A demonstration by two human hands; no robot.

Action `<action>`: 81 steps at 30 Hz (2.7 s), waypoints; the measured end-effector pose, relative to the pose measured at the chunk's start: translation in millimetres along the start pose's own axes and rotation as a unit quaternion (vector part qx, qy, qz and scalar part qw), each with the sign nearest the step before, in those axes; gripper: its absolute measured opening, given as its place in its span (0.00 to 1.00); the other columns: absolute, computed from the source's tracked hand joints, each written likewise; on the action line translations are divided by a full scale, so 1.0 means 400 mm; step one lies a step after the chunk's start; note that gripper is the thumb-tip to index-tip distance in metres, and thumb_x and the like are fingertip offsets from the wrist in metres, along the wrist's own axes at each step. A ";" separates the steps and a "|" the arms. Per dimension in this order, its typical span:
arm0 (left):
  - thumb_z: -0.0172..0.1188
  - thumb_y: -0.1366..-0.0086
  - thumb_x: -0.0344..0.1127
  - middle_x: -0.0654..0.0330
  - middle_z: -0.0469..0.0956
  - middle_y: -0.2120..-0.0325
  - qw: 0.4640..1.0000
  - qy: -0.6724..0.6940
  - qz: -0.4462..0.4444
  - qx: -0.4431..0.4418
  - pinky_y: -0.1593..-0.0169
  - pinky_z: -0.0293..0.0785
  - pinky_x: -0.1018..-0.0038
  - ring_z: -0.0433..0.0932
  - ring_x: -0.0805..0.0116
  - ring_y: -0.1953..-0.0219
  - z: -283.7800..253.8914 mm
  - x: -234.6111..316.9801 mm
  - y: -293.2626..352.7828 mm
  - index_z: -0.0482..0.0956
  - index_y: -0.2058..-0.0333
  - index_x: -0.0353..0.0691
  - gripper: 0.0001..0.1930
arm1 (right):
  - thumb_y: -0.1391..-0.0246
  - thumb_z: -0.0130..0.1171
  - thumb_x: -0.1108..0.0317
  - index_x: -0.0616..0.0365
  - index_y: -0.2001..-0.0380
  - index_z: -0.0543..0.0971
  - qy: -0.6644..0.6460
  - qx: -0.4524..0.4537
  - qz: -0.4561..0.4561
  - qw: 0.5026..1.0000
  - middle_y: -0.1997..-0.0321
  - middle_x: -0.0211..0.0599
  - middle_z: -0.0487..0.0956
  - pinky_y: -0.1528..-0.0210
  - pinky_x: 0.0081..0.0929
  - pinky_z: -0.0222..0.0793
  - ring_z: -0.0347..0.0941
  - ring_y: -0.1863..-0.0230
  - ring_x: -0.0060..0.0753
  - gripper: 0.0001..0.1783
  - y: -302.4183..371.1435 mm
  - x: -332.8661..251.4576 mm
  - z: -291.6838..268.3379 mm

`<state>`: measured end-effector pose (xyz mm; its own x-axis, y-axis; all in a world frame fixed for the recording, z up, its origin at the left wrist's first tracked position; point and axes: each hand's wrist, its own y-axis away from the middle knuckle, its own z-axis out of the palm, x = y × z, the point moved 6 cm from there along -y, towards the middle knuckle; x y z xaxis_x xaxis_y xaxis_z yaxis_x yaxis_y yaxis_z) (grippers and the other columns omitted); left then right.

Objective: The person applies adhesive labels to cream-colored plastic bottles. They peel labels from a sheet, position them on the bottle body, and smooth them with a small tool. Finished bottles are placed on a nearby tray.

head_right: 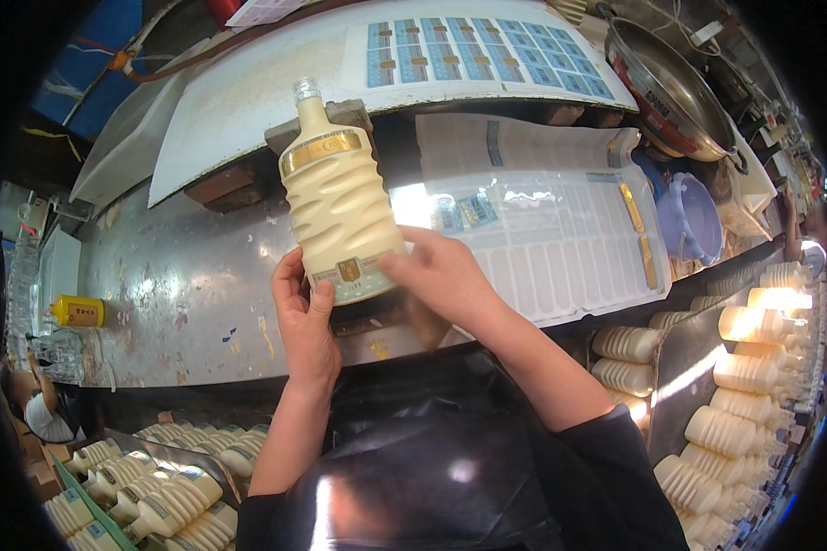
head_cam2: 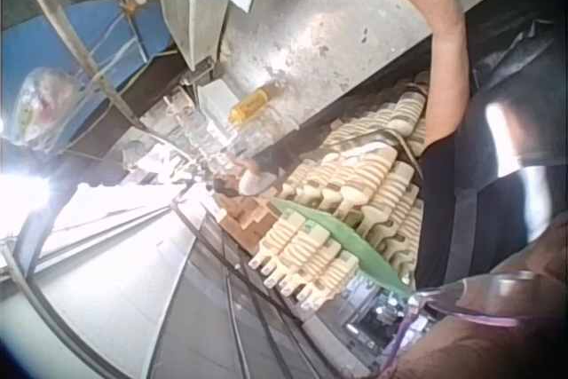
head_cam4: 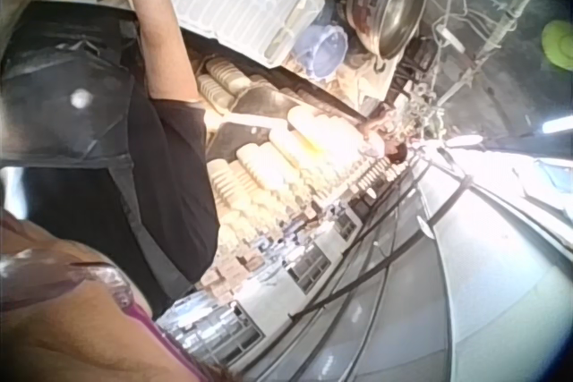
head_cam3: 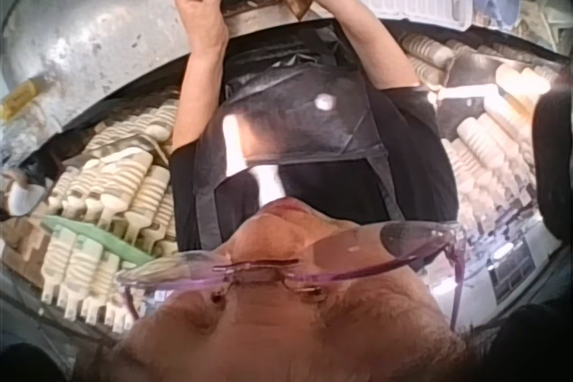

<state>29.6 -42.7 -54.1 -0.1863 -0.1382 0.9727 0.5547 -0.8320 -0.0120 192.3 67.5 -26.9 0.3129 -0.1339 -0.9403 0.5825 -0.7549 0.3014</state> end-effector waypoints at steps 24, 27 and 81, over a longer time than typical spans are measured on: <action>0.66 0.33 0.33 0.50 0.67 0.40 1.000 -0.002 -0.013 0.028 0.31 0.61 0.62 0.66 0.60 0.36 0.003 -0.003 -0.004 0.61 0.37 0.34 0.31 | 0.40 0.66 0.56 0.60 0.40 0.79 -0.007 0.028 -0.026 0.999 0.75 0.29 0.79 0.68 0.23 0.71 0.73 0.74 0.18 0.28 -0.005 0.021 -0.002; 0.66 0.34 0.33 0.50 0.67 0.40 0.999 0.006 -0.015 0.029 0.31 0.61 0.62 0.66 0.60 0.36 0.005 -0.002 -0.005 0.61 0.37 0.34 0.31 | 0.40 0.66 0.56 0.60 0.40 0.79 -0.011 0.031 -0.027 0.999 0.75 0.29 0.79 0.68 0.23 0.71 0.73 0.74 0.18 0.29 -0.008 0.027 -0.003; 0.48 0.24 0.47 0.46 0.65 0.40 0.976 -0.171 0.132 0.041 0.31 0.57 0.60 0.65 0.55 0.38 0.006 -0.031 -0.029 0.61 0.36 0.26 0.30 | 0.30 0.59 0.56 0.61 0.38 0.78 -0.103 -0.002 -0.008 0.995 0.61 0.21 0.82 0.66 0.12 0.64 0.65 0.67 0.06 0.25 -0.011 0.039 0.007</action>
<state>27.4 -29.9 -65.3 0.2452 -0.1419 0.9590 0.6131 -0.7436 -0.2668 192.5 67.1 -43.3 0.1429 -0.2515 -0.9573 0.5888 -0.7558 0.2864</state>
